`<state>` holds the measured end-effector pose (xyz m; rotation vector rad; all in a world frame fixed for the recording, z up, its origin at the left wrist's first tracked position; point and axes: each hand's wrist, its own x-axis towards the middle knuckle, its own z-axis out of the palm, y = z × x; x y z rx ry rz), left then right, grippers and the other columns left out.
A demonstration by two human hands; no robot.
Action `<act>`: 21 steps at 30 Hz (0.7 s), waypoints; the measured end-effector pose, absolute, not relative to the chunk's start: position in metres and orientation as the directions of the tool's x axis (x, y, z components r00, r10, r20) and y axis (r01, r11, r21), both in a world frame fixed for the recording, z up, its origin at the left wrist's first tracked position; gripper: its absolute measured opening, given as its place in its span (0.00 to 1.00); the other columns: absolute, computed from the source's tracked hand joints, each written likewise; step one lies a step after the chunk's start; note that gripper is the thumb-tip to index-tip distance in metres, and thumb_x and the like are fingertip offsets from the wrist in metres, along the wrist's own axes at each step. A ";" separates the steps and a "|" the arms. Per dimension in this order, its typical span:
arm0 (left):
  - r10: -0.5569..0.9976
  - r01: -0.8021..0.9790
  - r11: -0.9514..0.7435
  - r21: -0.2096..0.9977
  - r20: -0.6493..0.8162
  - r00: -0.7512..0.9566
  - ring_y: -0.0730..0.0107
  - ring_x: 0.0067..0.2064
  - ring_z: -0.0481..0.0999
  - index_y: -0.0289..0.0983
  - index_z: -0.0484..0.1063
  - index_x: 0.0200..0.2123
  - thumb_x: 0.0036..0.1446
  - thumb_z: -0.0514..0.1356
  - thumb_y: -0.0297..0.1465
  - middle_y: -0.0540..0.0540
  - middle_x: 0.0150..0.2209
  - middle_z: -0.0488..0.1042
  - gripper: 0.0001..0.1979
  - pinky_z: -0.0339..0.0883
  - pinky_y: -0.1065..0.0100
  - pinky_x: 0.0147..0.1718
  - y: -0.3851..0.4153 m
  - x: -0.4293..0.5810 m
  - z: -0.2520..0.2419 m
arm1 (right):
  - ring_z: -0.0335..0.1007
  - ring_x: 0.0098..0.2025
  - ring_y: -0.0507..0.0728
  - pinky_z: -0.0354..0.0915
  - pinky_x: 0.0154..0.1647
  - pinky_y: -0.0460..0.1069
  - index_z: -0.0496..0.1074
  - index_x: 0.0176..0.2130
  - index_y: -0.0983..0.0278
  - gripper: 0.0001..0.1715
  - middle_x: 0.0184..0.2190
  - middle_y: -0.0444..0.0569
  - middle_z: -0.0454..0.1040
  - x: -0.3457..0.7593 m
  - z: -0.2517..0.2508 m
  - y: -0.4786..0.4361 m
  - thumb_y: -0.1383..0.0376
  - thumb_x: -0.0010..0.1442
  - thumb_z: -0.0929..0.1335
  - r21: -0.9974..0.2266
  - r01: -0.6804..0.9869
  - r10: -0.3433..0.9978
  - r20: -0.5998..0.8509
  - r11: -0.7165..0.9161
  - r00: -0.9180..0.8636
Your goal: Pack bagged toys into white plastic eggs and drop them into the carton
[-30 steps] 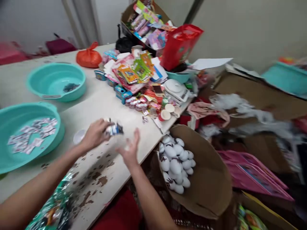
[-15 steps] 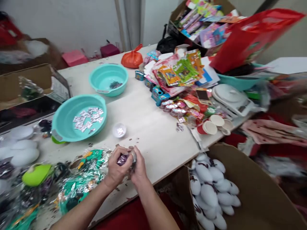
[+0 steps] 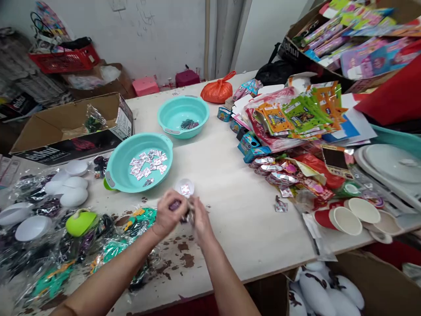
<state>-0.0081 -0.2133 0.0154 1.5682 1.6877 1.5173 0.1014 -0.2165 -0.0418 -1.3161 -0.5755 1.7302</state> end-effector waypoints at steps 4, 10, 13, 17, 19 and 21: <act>0.816 0.519 -0.087 0.851 0.360 -0.453 0.71 0.32 0.70 0.37 0.70 0.33 0.51 0.60 0.27 0.48 0.30 0.69 0.04 0.66 0.68 0.36 -0.157 -0.027 -0.031 | 0.50 0.65 0.64 0.57 0.62 0.58 0.51 0.64 0.57 0.57 0.67 0.53 0.49 0.123 -0.074 -0.169 0.54 0.42 0.76 -0.968 0.127 0.973 -0.224 -0.215 -0.059; 0.892 0.577 0.013 0.816 0.251 -0.375 0.64 0.35 0.68 0.38 0.67 0.21 0.47 0.65 0.32 0.47 0.26 0.68 0.09 0.64 0.62 0.40 -0.146 -0.024 -0.083 | 0.60 0.58 0.67 0.55 0.62 0.61 0.63 0.57 0.65 0.54 0.56 0.57 0.65 0.089 -0.105 -0.139 0.68 0.30 0.77 -0.979 0.172 0.941 -0.156 -0.108 -0.299; 0.918 0.371 0.027 0.928 0.124 -0.376 0.68 0.32 0.69 0.38 0.66 0.22 0.49 0.65 0.34 0.48 0.26 0.68 0.11 0.65 0.65 0.35 -0.166 -0.026 -0.065 | 0.66 0.52 0.67 0.62 0.56 0.61 0.65 0.54 0.63 0.52 0.49 0.53 0.70 0.085 -0.082 -0.141 0.72 0.27 0.77 -0.946 0.105 0.869 -0.322 -0.306 -0.374; 0.963 0.252 -0.027 0.967 0.094 -0.255 0.66 0.35 0.74 0.37 0.70 0.30 0.51 0.59 0.29 0.46 0.31 0.73 0.02 0.70 0.64 0.39 -0.209 -0.035 -0.029 | 0.69 0.49 0.67 0.66 0.51 0.60 0.66 0.55 0.61 0.51 0.47 0.52 0.73 0.095 -0.042 -0.161 0.71 0.30 0.77 -0.889 0.204 0.695 -0.448 -0.409 -0.562; 0.975 0.269 -0.112 0.957 0.159 -0.157 0.60 0.46 0.75 0.36 0.71 0.36 0.50 0.57 0.27 0.42 0.38 0.75 0.08 0.70 0.60 0.47 -0.232 -0.044 -0.017 | 0.70 0.47 0.68 0.67 0.50 0.61 0.72 0.49 0.62 0.43 0.44 0.52 0.75 0.095 -0.028 -0.176 0.72 0.30 0.77 -0.878 0.286 0.624 -0.476 -0.384 -0.619; 0.964 0.292 -0.254 0.922 0.265 -0.001 0.58 0.53 0.73 0.34 0.72 0.36 0.50 0.55 0.25 0.39 0.43 0.75 0.09 0.68 0.60 0.52 -0.254 -0.057 -0.008 | 0.70 0.46 0.69 0.67 0.49 0.62 0.77 0.43 0.62 0.35 0.42 0.52 0.76 0.088 -0.017 -0.190 0.72 0.30 0.76 -0.865 0.316 0.510 -0.489 -0.390 -0.708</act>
